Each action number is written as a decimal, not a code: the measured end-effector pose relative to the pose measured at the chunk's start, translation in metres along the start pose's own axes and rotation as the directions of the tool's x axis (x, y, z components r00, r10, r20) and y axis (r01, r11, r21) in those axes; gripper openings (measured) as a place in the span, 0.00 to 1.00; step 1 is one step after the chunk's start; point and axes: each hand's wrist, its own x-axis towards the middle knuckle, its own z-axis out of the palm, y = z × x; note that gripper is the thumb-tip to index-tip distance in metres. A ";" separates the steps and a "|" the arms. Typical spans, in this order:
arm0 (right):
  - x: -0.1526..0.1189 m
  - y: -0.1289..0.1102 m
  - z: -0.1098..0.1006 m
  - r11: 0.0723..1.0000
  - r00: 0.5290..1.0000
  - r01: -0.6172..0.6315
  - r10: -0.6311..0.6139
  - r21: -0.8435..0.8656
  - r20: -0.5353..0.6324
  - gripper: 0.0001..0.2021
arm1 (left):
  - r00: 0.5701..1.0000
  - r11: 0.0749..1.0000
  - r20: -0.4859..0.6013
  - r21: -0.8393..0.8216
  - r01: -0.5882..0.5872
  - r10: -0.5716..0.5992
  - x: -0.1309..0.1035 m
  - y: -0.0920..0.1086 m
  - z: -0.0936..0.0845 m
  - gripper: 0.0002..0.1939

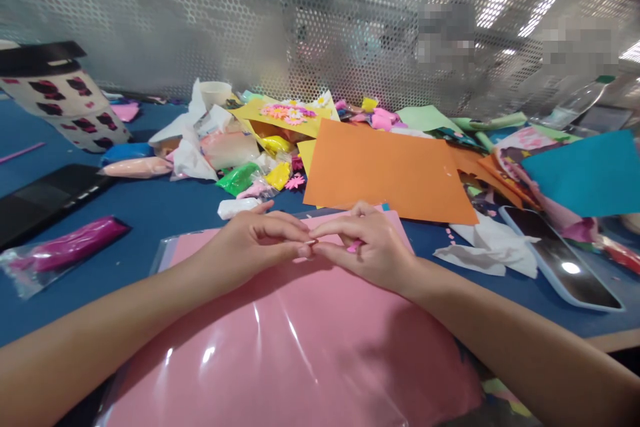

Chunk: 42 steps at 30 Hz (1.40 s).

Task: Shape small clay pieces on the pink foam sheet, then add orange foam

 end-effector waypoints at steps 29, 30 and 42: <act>0.001 -0.006 -0.001 0.996 0.998 -0.063 0.062 0.059 0.011 0.07 | 0.999 0.999 -0.009 0.021 -0.035 0.036 0.000 0.005 0.001 0.12; 0.001 -0.005 -0.001 0.996 0.998 -0.057 0.056 0.062 0.007 0.07 | 1.000 0.999 -0.007 0.019 -0.029 0.029 -0.001 0.005 0.001 0.12; 0.003 -0.008 -0.002 0.994 0.997 -0.079 0.080 0.076 -0.010 0.05 | 0.999 0.998 -0.015 0.048 -0.034 0.034 -0.002 0.006 0.001 0.13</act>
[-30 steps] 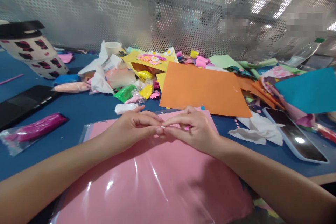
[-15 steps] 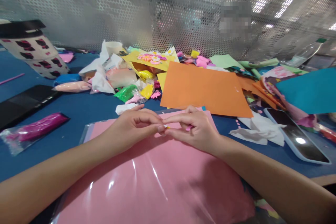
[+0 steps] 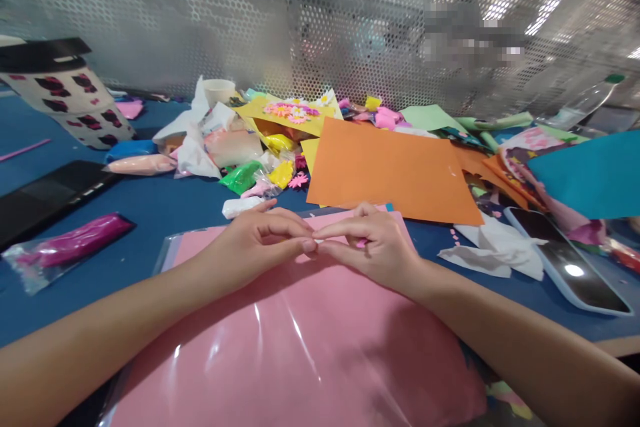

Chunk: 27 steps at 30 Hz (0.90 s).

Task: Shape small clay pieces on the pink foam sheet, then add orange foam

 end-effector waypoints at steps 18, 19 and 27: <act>-0.001 0.001 0.001 0.991 0.999 0.019 -0.023 0.134 0.033 0.11 | 0.953 0.934 -0.037 0.215 -0.285 0.299 -0.001 -0.012 -0.003 0.07; -0.001 0.001 0.001 0.991 0.999 0.020 -0.024 0.133 0.034 0.11 | 0.952 0.931 -0.031 0.221 -0.290 0.304 -0.001 -0.012 -0.004 0.07; -0.003 0.000 0.001 0.977 0.994 -0.036 0.014 0.208 0.108 0.09 | 0.907 0.858 -0.078 0.367 -0.360 0.414 -0.002 -0.005 -0.003 0.12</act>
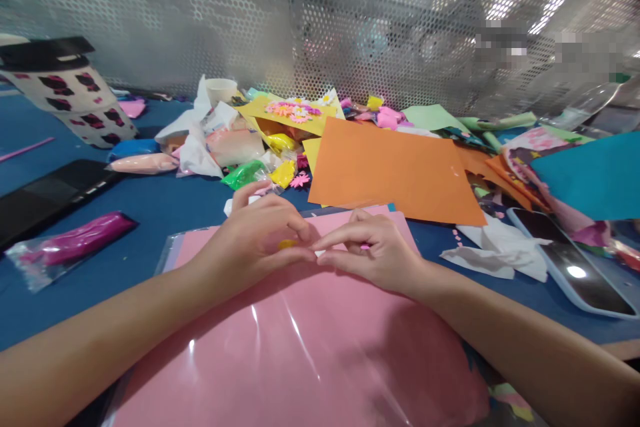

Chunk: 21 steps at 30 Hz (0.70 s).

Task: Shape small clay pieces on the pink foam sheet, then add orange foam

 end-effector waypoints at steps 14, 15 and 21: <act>0.000 -0.005 -0.001 0.985 0.984 -0.128 0.112 0.114 0.140 0.02 | 0.962 0.962 -0.044 0.056 -0.268 0.270 -0.006 0.002 -0.005 0.04; 0.000 -0.005 0.000 0.981 0.982 -0.143 0.124 0.129 0.144 0.03 | 0.962 0.963 -0.045 0.052 -0.266 0.268 -0.006 0.003 -0.004 0.04; 0.000 -0.005 0.001 0.958 0.973 -0.209 0.183 0.197 0.139 0.04 | 0.972 0.973 -0.060 0.065 -0.222 0.226 -0.006 0.003 -0.004 0.06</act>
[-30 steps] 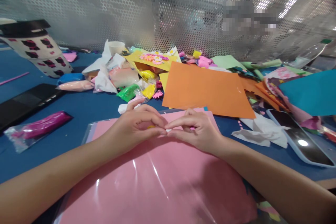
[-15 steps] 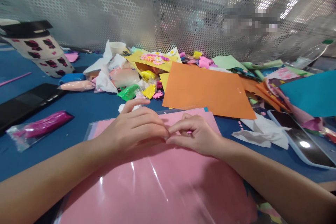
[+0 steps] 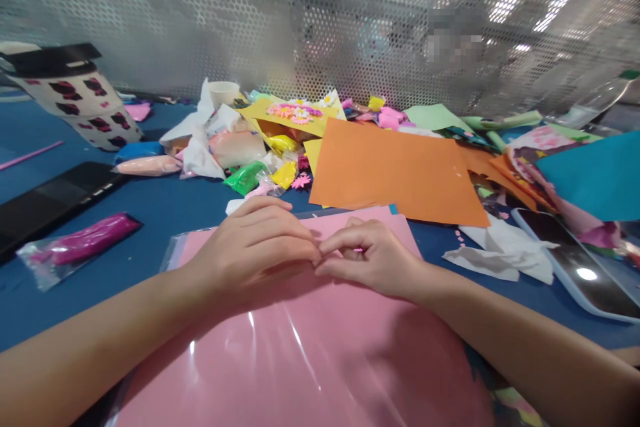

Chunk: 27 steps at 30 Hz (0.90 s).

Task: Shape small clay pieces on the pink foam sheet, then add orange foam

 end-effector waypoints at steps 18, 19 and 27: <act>0.000 0.000 -0.001 0.998 0.999 0.036 -0.034 0.045 -0.042 0.04 | 0.993 0.993 -0.002 -0.009 -0.117 0.117 0.003 0.000 -0.003 0.05; 0.000 0.000 0.000 0.999 0.998 0.041 -0.040 0.013 -0.053 0.04 | 0.993 0.993 0.000 -0.013 -0.119 0.119 0.002 0.000 -0.003 0.05; -0.002 0.004 -0.003 0.912 0.932 0.259 -0.323 -0.317 -0.168 0.05 | 0.983 0.983 0.105 -0.089 0.163 -0.154 0.003 0.002 0.000 0.14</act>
